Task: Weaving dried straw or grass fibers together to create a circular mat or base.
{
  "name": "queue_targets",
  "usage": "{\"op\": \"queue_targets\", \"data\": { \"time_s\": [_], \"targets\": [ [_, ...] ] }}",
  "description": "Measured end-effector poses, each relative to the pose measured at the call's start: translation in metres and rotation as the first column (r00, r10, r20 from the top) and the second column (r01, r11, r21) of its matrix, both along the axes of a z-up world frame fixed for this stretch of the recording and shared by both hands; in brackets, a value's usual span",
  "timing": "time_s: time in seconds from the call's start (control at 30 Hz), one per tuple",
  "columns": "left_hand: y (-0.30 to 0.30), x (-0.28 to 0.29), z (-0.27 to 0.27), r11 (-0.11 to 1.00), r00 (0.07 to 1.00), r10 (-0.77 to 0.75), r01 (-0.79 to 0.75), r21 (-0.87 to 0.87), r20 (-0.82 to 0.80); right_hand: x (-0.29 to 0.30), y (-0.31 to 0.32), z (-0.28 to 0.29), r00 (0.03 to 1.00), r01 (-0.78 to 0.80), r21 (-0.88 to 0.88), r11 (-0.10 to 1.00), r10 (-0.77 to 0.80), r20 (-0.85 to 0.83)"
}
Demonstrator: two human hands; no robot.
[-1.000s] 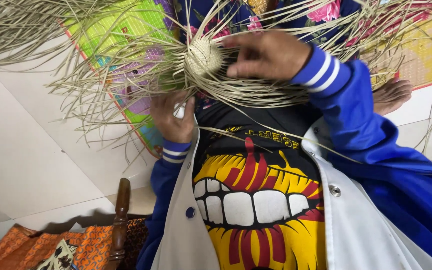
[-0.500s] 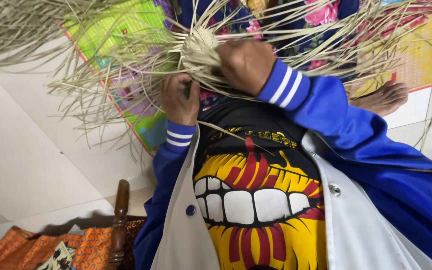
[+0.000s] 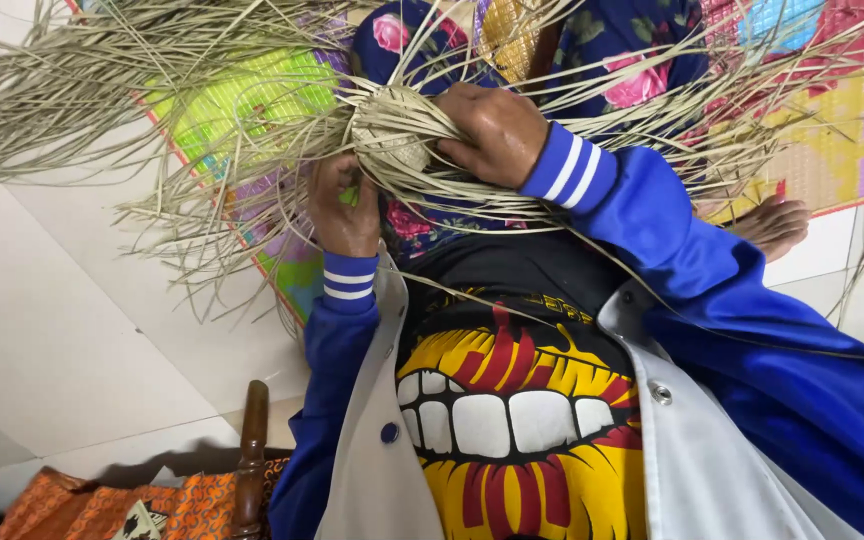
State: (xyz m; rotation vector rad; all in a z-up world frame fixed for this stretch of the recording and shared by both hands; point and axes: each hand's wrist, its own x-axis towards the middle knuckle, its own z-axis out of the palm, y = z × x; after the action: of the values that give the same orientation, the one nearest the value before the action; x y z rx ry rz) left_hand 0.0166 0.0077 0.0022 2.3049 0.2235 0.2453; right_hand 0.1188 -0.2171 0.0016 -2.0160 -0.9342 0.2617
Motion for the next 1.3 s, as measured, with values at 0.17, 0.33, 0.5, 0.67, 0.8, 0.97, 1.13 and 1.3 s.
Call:
{"op": "queue_targets", "data": {
  "time_s": [0.17, 0.33, 0.5, 0.67, 0.8, 0.97, 1.13, 1.3],
  "targets": [
    [0.000, 0.007, -0.001, 0.999, 0.999, -0.035, 0.035, 0.007, 0.016, 0.010, 0.007, 0.009, 0.986, 0.027, 0.075, 0.997, -0.014, -0.164],
    [-0.001, 0.010, 0.003, 0.997, 0.997, -0.063, 0.061, 0.043, 0.052, 0.015, 0.022, -0.011, 0.996, 0.041, -0.333, 0.942, -0.014, 0.083],
    [0.002, 0.008, 0.000, 0.995, 0.995, -0.084, 0.081, 0.052, 0.050, 0.051, 0.023, -0.006, 0.913, 0.174, -0.047, 0.984, -0.143, 0.383],
    [0.006, 0.003, -0.007, 0.997, 0.997, -0.061, 0.059, 0.045, 0.045, 0.077, 0.035, -0.024, 0.882, 0.085, -0.149, 0.985, -0.005, 0.471],
    [0.008, 0.002, -0.007, 0.998, 0.999, -0.041, 0.041, 0.044, -0.010, 0.095, 0.052, -0.026, 0.900, -0.142, -0.347, 0.927, 0.267, 0.344],
    [0.010, 0.010, 0.009, 0.993, 0.995, -0.100, 0.098, 0.064, 0.024, 0.099, 0.061, -0.038, 0.924, -0.369, -0.427, 0.826, 0.376, -0.071],
    [0.011, 0.011, 0.000, 0.988, 0.991, -0.097, 0.085, 0.130, 0.087, 0.095, 0.053, -0.051, 0.920, -0.390, -0.356, 0.849, 0.375, -0.114],
    [0.010, 0.011, 0.003, 0.990, 0.990, -0.113, 0.104, 0.093, 0.087, 0.086, 0.031, -0.031, 0.784, -0.370, -0.238, 0.898, 0.164, -0.598]
  ]
}}
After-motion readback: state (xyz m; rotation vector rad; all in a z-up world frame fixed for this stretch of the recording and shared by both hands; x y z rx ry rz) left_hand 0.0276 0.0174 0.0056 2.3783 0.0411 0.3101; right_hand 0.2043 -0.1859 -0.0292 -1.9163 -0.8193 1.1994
